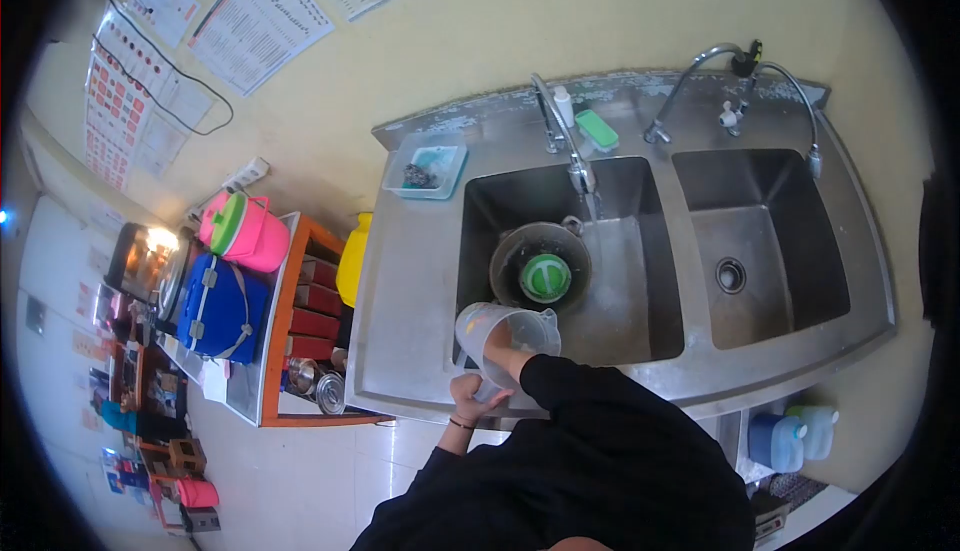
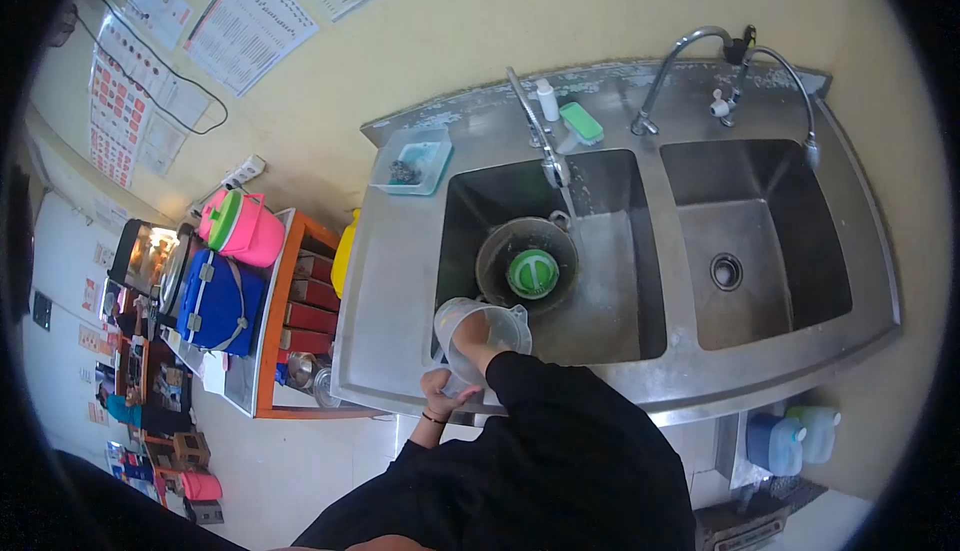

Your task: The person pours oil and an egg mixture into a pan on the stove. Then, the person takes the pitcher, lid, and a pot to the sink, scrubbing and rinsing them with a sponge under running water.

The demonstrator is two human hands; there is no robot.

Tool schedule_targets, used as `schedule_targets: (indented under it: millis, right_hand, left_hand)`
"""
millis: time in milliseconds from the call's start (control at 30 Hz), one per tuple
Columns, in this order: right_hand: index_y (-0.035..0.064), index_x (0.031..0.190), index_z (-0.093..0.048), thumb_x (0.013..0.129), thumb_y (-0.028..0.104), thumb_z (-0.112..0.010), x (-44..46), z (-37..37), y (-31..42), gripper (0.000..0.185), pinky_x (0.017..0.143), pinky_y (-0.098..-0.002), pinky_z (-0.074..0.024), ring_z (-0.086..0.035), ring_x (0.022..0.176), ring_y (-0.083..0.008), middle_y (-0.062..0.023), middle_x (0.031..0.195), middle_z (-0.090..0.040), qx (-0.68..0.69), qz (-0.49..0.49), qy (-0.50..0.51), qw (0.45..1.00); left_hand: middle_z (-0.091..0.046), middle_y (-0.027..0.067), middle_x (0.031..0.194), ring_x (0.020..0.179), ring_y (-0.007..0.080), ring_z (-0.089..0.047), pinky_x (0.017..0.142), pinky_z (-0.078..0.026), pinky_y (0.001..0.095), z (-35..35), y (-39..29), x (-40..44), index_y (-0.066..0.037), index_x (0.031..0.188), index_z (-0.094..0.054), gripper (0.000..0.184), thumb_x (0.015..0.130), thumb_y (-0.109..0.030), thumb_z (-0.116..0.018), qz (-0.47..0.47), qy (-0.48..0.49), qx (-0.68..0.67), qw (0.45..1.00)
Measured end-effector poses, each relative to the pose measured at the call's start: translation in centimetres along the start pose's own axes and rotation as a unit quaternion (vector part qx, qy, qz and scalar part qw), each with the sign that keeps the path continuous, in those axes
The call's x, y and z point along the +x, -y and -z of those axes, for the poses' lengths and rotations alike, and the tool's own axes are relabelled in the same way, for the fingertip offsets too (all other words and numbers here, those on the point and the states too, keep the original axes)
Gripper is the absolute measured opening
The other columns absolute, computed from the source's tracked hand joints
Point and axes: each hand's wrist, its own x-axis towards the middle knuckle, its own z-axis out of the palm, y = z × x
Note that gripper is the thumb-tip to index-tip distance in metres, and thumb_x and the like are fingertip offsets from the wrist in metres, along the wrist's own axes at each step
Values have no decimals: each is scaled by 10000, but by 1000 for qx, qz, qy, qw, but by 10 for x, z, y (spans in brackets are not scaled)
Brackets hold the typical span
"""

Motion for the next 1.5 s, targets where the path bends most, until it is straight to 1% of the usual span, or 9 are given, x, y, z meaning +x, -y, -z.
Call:
schedule_targets:
  millis: [367, 600, 800, 900, 1000, 1100, 1300, 1400, 1500]
  right_hand:
    - [46, 802, -619, 687, 161, -487, 31, -33, -40, 209, 783, -383, -400, -569, 824, -256, -129, 864, -599, -305, 408, 47, 859]
    - [92, 921, -597, 709, 203, -476, 26, -59, -56, 269, 760, -399, -400, -538, 900, -238, -94, 955, -577, -425, 308, -137, 840]
    - [44, 1051, -539, 756, 225, -467, -24, 23, 4, 353, 811, -442, -330, -519, 902, -245, -77, 1005, -556, -340, 89, 220, 910]
    - [39, 1026, -551, 735, 193, -476, -21, 18, 3, 337, 808, -446, -343, -532, 899, -252, -115, 1011, -551, -294, 122, 241, 917]
    - [45, 1009, -558, 709, 172, -478, -14, -16, -7, 336, 840, -416, -348, -526, 927, -255, -145, 1005, -547, -362, 330, -7, 872]
    - [35, 1009, -551, 684, 175, -477, 8, -11, -27, 361, 836, -367, -365, -525, 914, -256, -154, 1005, -541, -339, 429, 61, 835]
    - [54, 1036, -535, 718, 172, -462, 21, -42, -75, 348, 878, -281, -313, -423, 1053, -209, -85, 1056, -522, -436, 374, -94, 813]
    - [78, 1048, -541, 742, 144, -438, 11, -36, -62, 329, 934, -303, -251, -358, 1127, -203, -53, 1120, -498, -434, 284, -38, 854]
    - [82, 1063, -541, 723, 173, -478, -5, -18, -38, 358, 958, -360, -206, -336, 1153, -217, -60, 1171, -470, -566, 220, 94, 789]
  left_hand:
    - [-323, 71, 412, 355, 230, -328, 362, -283, 294, 12, 2, 11, -77, 457, -326, 571, 438, -424, -780, -5, 31, 20, 999]
    - [-376, 68, 438, 369, 224, -378, 378, -310, 294, 19, 0, 9, -70, 491, -385, 553, 438, -469, -764, 25, 70, 11, 997]
    - [-367, 72, 425, 359, 225, -377, 370, -306, 289, 20, 5, 11, -72, 469, -371, 543, 466, -449, -762, 53, 94, 35, 994]
    - [-356, 73, 423, 358, 221, -360, 367, -299, 285, 17, 2, 16, -74, 459, -338, 550, 481, -415, -769, 28, 96, -3, 995]
    - [-354, 74, 418, 356, 223, -358, 366, -301, 285, 17, 2, 15, -73, 455, -331, 550, 488, -402, -771, 38, 101, -28, 994]
    - [-360, 77, 413, 355, 227, -371, 366, -307, 286, 19, 0, 8, -72, 453, -332, 549, 488, -396, -773, 54, 120, -21, 991]
    - [-344, 81, 416, 356, 231, -351, 364, -298, 288, 17, -6, 14, -78, 451, -305, 570, 477, -397, -778, 47, 104, -8, 993]
    - [-344, 83, 418, 359, 233, -352, 366, -300, 287, 16, -6, 16, -77, 453, -304, 575, 471, -401, -779, 39, 95, -1, 995]
    - [-347, 85, 418, 361, 234, -360, 367, -303, 287, 14, -3, 19, -74, 454, -305, 578, 465, -404, -779, 41, 92, -1, 995]
